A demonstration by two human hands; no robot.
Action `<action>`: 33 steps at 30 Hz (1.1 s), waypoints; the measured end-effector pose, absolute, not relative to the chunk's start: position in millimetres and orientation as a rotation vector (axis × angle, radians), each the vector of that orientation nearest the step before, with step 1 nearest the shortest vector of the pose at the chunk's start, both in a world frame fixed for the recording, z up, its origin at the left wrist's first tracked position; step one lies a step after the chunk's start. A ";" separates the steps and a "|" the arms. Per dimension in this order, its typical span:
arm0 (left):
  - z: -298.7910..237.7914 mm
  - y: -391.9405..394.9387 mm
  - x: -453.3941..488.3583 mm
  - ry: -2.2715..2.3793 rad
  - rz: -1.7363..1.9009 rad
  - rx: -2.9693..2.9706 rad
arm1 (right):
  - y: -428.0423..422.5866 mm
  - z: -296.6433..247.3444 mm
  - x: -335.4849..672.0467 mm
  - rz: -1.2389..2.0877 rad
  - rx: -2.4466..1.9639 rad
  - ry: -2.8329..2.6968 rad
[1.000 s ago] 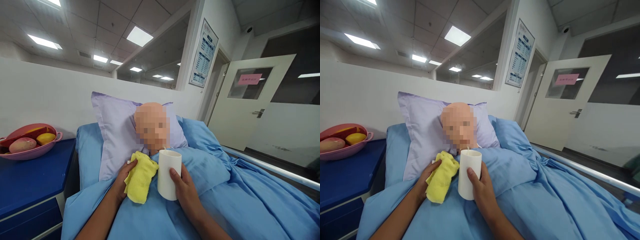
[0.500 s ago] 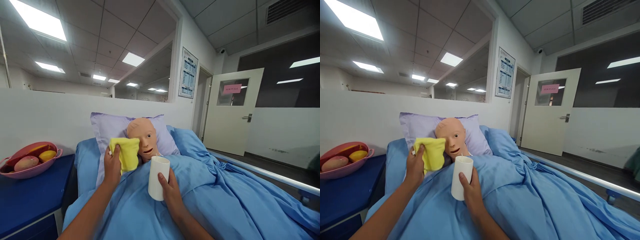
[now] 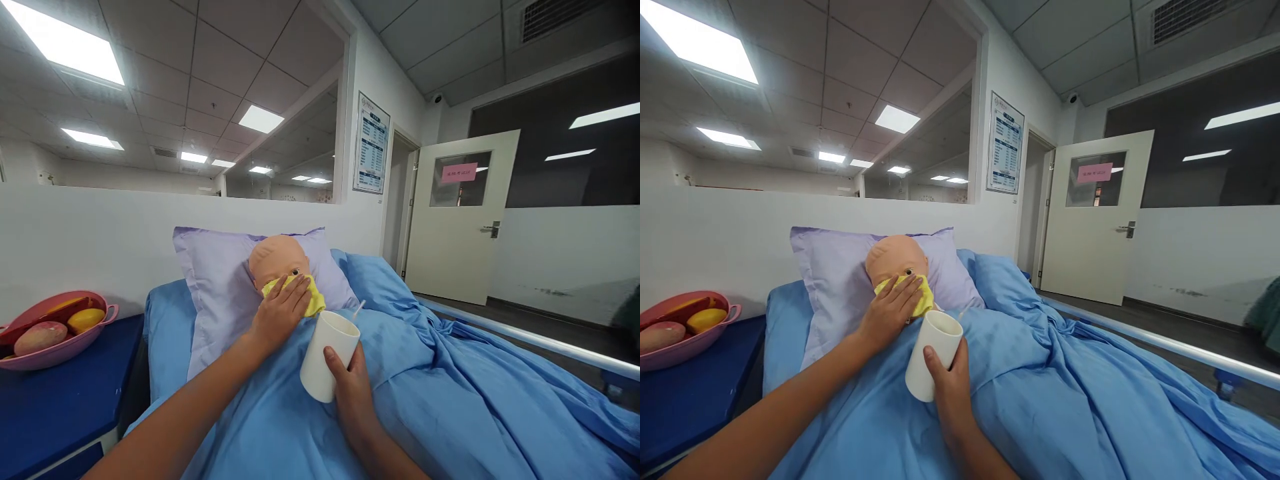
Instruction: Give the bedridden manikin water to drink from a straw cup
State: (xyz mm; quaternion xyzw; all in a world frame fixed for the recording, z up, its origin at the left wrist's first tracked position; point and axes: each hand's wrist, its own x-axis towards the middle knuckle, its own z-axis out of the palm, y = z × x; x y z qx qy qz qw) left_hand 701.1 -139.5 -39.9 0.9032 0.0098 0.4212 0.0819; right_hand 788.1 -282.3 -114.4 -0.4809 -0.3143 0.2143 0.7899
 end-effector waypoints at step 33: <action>-88.2 -136.6 715.3 -0.032 1.906 3.223 | -264.7 -133.4 801.1 0.536 -0.891 -0.643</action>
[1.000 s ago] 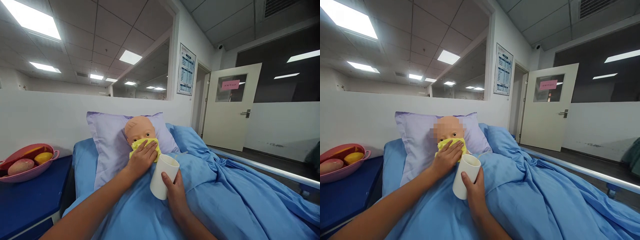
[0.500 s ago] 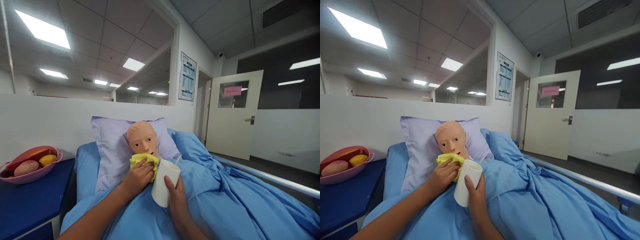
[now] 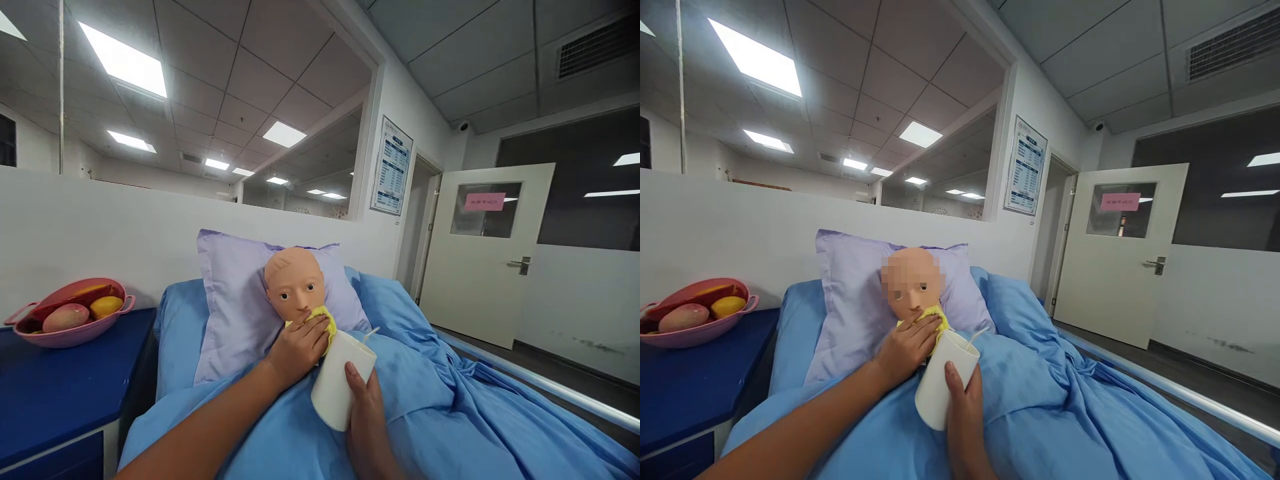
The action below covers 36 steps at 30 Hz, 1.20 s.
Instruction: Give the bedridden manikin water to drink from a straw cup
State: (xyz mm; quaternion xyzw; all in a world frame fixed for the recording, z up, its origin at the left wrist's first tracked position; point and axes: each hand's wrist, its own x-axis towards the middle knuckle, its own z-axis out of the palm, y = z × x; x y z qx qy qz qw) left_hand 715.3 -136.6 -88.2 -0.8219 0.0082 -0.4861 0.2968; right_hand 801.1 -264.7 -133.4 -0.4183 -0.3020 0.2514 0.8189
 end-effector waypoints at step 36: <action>-70.6 -160.6 676.6 0.125 -1.538 -2.239 | -273.2 -119.8 793.5 0.599 -0.933 -0.641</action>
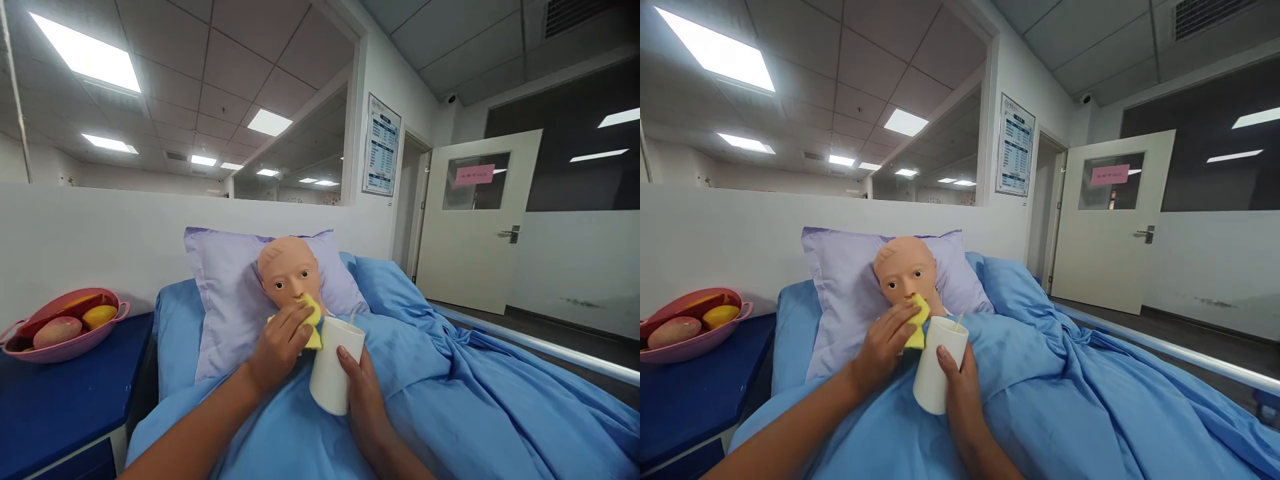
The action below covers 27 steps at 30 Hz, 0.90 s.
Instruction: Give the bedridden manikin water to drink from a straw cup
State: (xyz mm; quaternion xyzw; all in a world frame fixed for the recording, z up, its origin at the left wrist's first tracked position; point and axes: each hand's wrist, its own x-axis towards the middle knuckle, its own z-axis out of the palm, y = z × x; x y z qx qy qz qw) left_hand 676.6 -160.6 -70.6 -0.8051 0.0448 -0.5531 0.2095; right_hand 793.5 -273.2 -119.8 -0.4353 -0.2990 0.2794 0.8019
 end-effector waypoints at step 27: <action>-54.7 -150.5 707.3 0.102 -1.324 -2.109 | -268.9 -118.4 794.7 0.544 -0.908 -0.640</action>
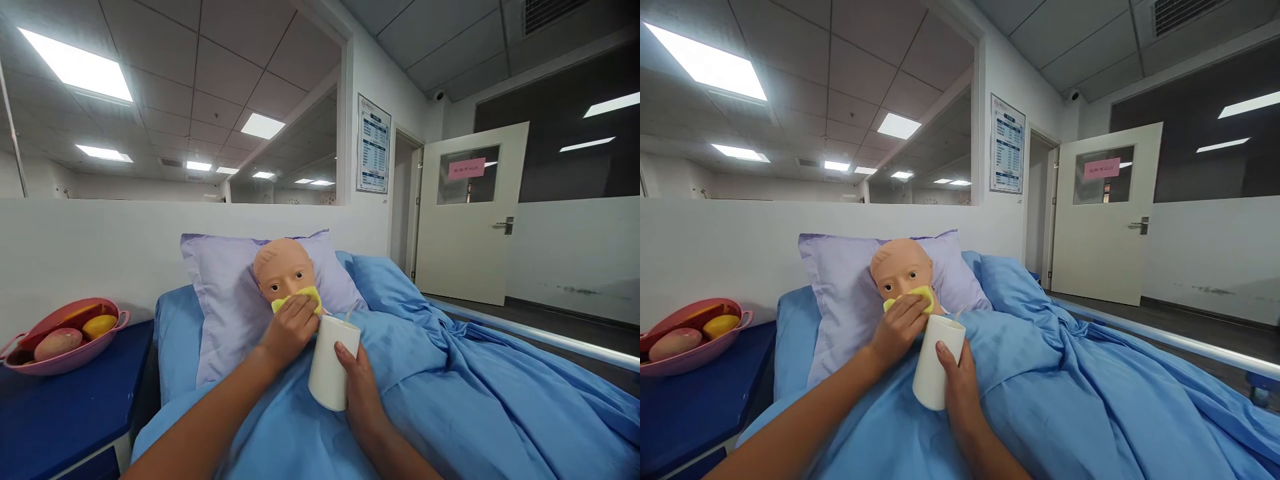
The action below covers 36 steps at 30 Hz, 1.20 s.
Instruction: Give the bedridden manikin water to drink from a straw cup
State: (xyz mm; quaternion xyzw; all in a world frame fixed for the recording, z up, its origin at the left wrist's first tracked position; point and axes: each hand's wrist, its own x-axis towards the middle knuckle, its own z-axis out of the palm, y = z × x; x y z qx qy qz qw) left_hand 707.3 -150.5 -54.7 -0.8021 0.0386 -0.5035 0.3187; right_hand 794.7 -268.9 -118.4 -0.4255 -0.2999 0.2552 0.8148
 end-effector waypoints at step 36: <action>-42.0 -167.2 689.7 0.106 -1.555 -2.219 | -263.1 -127.2 797.6 0.531 -0.929 -0.742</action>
